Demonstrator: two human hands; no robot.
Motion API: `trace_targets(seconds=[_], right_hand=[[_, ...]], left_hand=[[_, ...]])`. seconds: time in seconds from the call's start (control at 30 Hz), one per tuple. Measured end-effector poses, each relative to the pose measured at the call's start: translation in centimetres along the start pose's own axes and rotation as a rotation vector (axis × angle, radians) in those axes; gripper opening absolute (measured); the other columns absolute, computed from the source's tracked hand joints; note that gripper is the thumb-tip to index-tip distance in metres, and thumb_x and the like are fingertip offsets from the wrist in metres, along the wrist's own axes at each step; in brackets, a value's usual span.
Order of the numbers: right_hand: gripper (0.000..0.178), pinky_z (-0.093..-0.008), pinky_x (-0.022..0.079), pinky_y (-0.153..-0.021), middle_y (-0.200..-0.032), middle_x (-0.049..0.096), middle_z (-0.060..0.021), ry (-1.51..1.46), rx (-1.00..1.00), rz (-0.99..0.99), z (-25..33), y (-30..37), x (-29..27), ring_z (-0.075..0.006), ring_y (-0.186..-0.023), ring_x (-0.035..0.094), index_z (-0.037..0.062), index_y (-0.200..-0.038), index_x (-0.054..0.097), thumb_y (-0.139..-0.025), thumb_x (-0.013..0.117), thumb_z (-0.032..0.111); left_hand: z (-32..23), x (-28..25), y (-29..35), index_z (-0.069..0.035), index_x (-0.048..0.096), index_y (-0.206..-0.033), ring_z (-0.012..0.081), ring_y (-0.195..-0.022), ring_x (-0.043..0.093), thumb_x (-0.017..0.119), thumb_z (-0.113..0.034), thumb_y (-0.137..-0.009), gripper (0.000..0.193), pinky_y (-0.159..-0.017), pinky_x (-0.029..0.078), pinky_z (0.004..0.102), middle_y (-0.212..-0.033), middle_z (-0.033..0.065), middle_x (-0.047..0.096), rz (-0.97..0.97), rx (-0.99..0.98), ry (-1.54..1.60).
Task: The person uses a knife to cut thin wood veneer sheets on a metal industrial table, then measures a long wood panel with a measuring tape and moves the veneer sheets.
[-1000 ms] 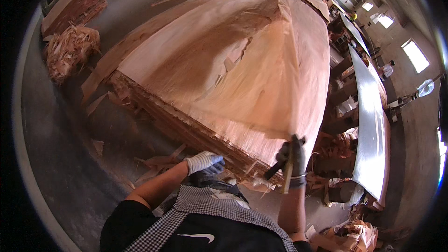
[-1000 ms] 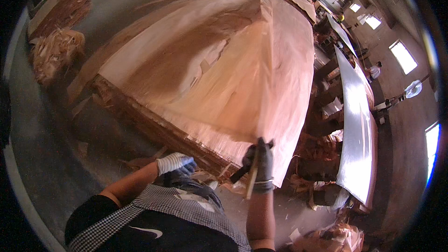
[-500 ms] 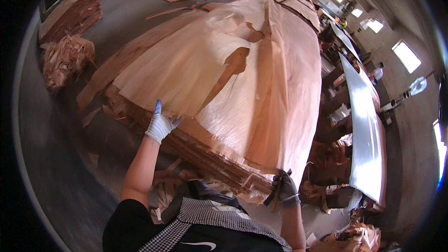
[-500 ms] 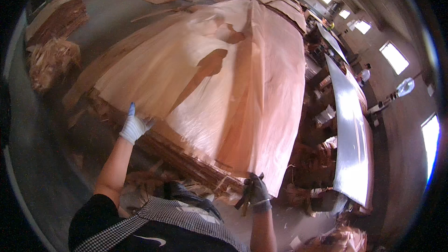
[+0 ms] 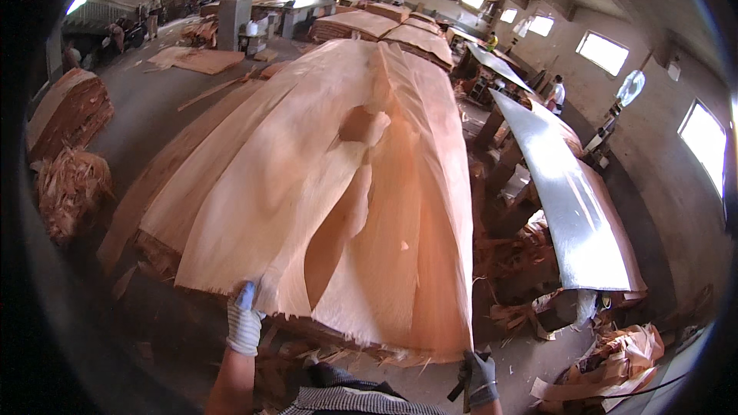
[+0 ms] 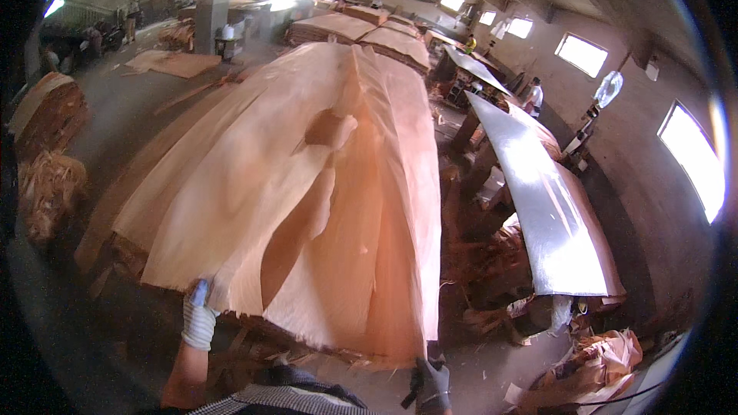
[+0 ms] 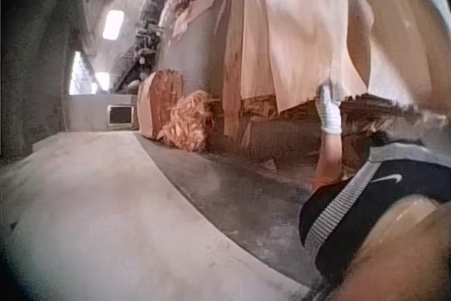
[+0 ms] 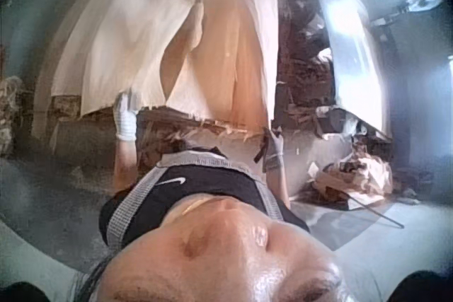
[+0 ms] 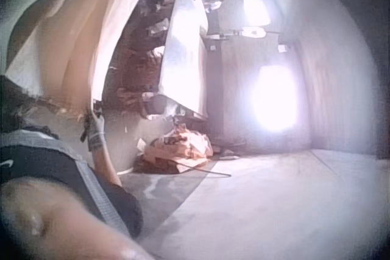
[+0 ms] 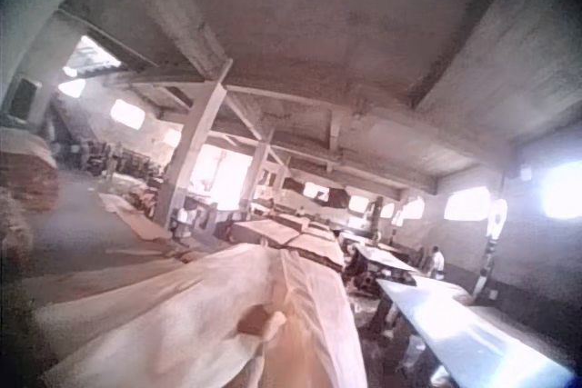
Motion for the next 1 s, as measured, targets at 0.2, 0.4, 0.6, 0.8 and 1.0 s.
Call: trace_targets(seconds=[0.2,0.4,0.6,0.8,1.0], right_hand=[[0.015,-0.026,0.035,-0.034,-0.053,0.049,-0.0035,-0.043,0.001,-0.062,-0.7,0.4,-10.7,-0.0138,-0.037,0.043,0.006,-0.081,0.055,-0.078,0.066,0.015],[0.023,-0.0301,0.04,-0.046,-0.076,0.051,-0.0069,0.047,0.028,-0.119,-3.1,-3.1,-27.2,-0.0179,-0.057,0.048,0.0091,-0.094,0.053,-0.08,0.064,0.023],[0.017,-0.0255,0.033,-0.03,-0.049,0.048,-0.0033,-0.018,-0.173,-0.239,1.6,-6.3,-37.8,-0.0129,-0.034,0.043,0.0024,-0.074,0.056,-0.08,0.065,0.015],[0.017,-0.0246,0.031,-0.029,-0.048,0.047,-0.0018,0.059,-0.23,-0.392,5.8,-12.6,-48.4,-0.0109,-0.032,0.04,0.0074,-0.069,0.052,-0.081,0.063,0.013],[0.019,-0.0245,0.03,-0.03,-0.048,0.047,-0.0008,0.097,-0.33,-0.397,12.2,-21.2,-57.3,-0.01,-0.033,0.039,0.0076,-0.065,0.052,-0.079,0.064,0.012]], left_hand=[[4.2,7.9,5.5,-0.005,0.06,-0.099,0.0192,-0.084,0.06,0.057,-0.019,-0.085,0.02,-0.069,0.049,0.0345,-0.095,0.0092,0.063,0.13,0.233,-0.596],[14.2,18.1,13.6,-0.003,0.062,-0.101,0.0225,-0.086,0.061,0.054,-0.015,-0.087,0.02,-0.076,0.047,0.0355,-0.095,0.0145,0.064,0.303,0.298,-0.899],[26.8,24.5,19.6,-0.009,0.057,-0.114,0.0249,-0.086,0.06,0.052,-0.01,-0.084,0.031,-0.077,0.048,0.0335,-0.103,0.0077,0.064,0.606,0.981,-1.561],[37.1,35.6,22.9,-0.006,0.065,-0.09,0.0181,-0.058,0.055,0.057,-0.029,-0.086,0.025,-0.053,0.044,0.0343,-0.068,0.0095,0.06,0.654,0.145,-1.15],[52.3,44.7,23.8,-0.005,0.064,-0.098,0.0228,-0.058,0.059,0.054,-0.023,-0.089,0.023,-0.051,0.045,0.0358,-0.078,0.0145,0.065,0.707,0.052,-0.8]])
Point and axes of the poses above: each hand's wrist, its own y-axis away from the middle knuckle, its own x-axis out of the palm, z = x × y, the point moved 2 cm from there along -y, towards the middle knuckle
